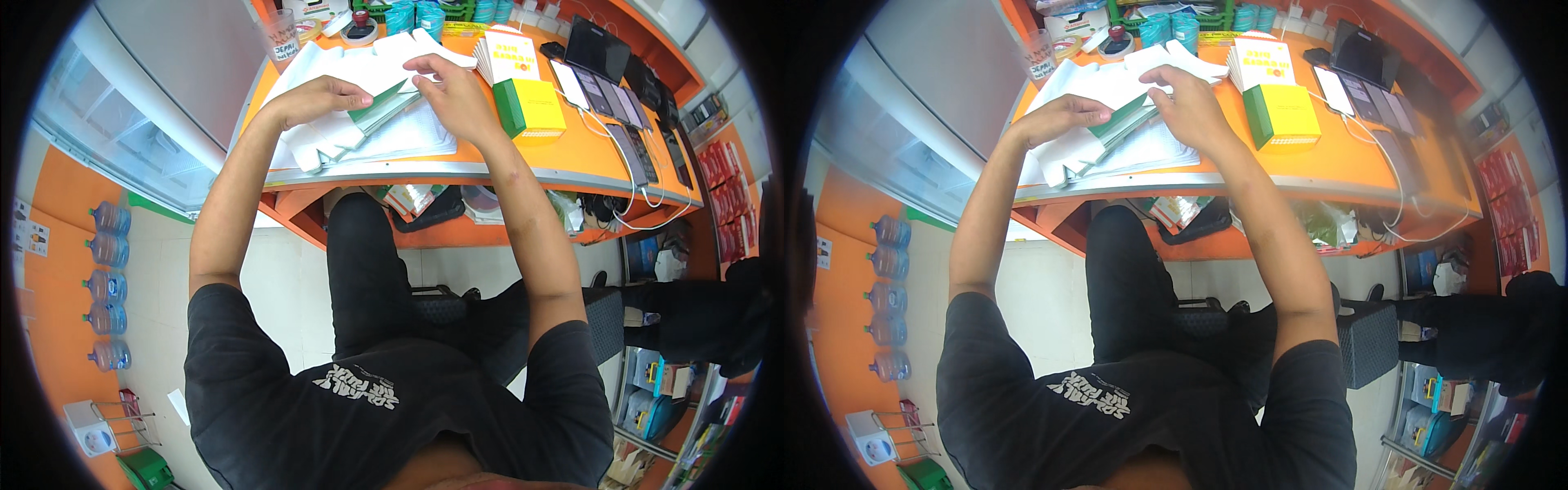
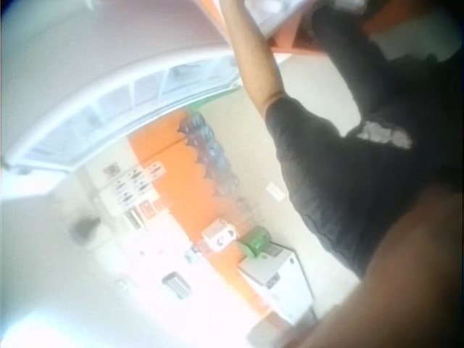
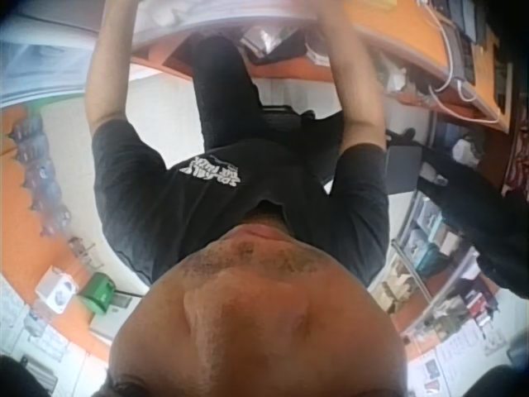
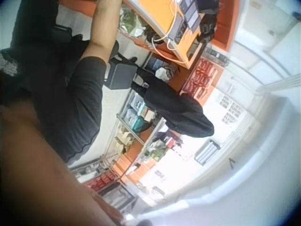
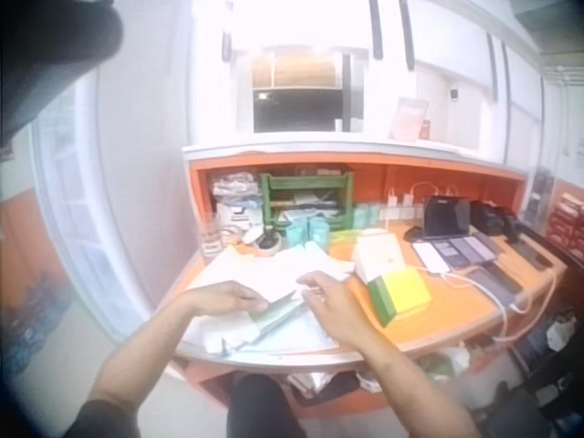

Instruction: The person assembles small rectangular boxes from flat cardboard pieces. They fold the flaps, align the edges, and secure the boxes using adhesive tape. The person handles multiple boxes sequentially, moving between a counter and a low stool.

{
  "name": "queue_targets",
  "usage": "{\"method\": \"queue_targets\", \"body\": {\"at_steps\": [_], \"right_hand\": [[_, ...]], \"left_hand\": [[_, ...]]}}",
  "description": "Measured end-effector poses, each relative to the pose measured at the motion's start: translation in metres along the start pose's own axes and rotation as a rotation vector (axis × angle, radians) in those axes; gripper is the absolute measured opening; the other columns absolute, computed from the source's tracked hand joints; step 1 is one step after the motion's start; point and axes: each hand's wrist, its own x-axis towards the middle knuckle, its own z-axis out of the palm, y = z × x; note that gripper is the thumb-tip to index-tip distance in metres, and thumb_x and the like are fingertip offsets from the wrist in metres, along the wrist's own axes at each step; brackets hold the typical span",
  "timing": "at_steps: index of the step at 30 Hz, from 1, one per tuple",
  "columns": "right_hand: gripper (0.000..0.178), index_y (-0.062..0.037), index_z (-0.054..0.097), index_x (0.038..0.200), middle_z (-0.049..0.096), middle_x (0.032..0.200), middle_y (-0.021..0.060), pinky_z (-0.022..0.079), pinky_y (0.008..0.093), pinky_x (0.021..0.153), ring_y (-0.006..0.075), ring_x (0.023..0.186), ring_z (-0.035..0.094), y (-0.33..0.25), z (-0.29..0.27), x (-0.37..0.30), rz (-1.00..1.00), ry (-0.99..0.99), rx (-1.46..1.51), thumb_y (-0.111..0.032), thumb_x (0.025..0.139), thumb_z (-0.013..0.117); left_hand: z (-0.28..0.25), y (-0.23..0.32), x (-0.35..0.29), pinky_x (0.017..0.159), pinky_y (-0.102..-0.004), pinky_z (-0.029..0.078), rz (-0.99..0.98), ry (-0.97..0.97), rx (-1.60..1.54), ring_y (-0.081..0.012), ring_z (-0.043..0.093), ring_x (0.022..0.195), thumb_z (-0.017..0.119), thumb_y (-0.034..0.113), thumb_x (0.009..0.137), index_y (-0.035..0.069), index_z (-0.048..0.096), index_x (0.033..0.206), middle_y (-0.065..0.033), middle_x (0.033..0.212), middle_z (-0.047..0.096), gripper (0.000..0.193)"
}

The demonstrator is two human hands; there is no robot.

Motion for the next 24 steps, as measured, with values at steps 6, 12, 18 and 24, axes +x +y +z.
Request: {"method": "queue_targets", "body": {"at_steps": [6,12,18,24], "right_hand": [[0.023,-0.0075,0.066,0.115,0.070,0.109,0.0137,0.052,0.0388,0.087,0.0313,0.098,0.067,0.012,0.020,0.035,-0.439,-0.075,-0.293,-0.016,0.094,0.061],[0.016,-0.0073,0.064,0.104,0.070,0.093,0.0152,0.050,0.0444,0.076,0.0362,0.085,0.066,-0.018,0.026,0.066,-0.421,-0.056,-0.287,-0.017,0.092,0.063],[0.014,-0.0074,0.063,0.103,0.069,0.088,0.0143,0.050,0.0404,0.069,0.0350,0.079,0.066,-0.071,-0.024,0.056,-0.512,0.211,-0.219,-0.017,0.093,0.062],[0.017,-0.0027,0.063,0.105,0.070,0.089,0.0135,0.052,0.0337,0.072,0.0272,0.080,0.069,-0.156,-0.073,-0.016,-0.525,0.231,-0.234,-0.011,0.091,0.066]], "left_hand": [[0.002,0.008,-0.011,0.091,-0.0350,0.049,0.175,0.215,0.159,-0.0228,0.067,0.093,0.065,0.033,0.094,0.004,0.069,0.120,-0.0154,0.104,0.072,0.040],[0.017,0.028,-0.037,0.089,-0.0374,0.051,0.195,0.763,0.319,-0.0307,0.065,0.103,0.076,0.031,0.080,0.007,0.063,0.120,-0.0152,0.112,0.067,0.048],[-0.017,0.051,-0.075,0.091,-0.0333,0.048,0.568,0.813,0.062,-0.0237,0.062,0.101,0.071,0.025,0.091,0.003,0.058,0.119,-0.0120,0.109,0.065,0.038],[0.013,0.125,-0.110,0.076,-0.0240,0.045,0.730,0.807,-0.346,-0.0100,0.056,0.084,0.057,0.024,0.102,-0.002,0.062,0.113,-0.0034,0.092,0.060,0.028]]}}
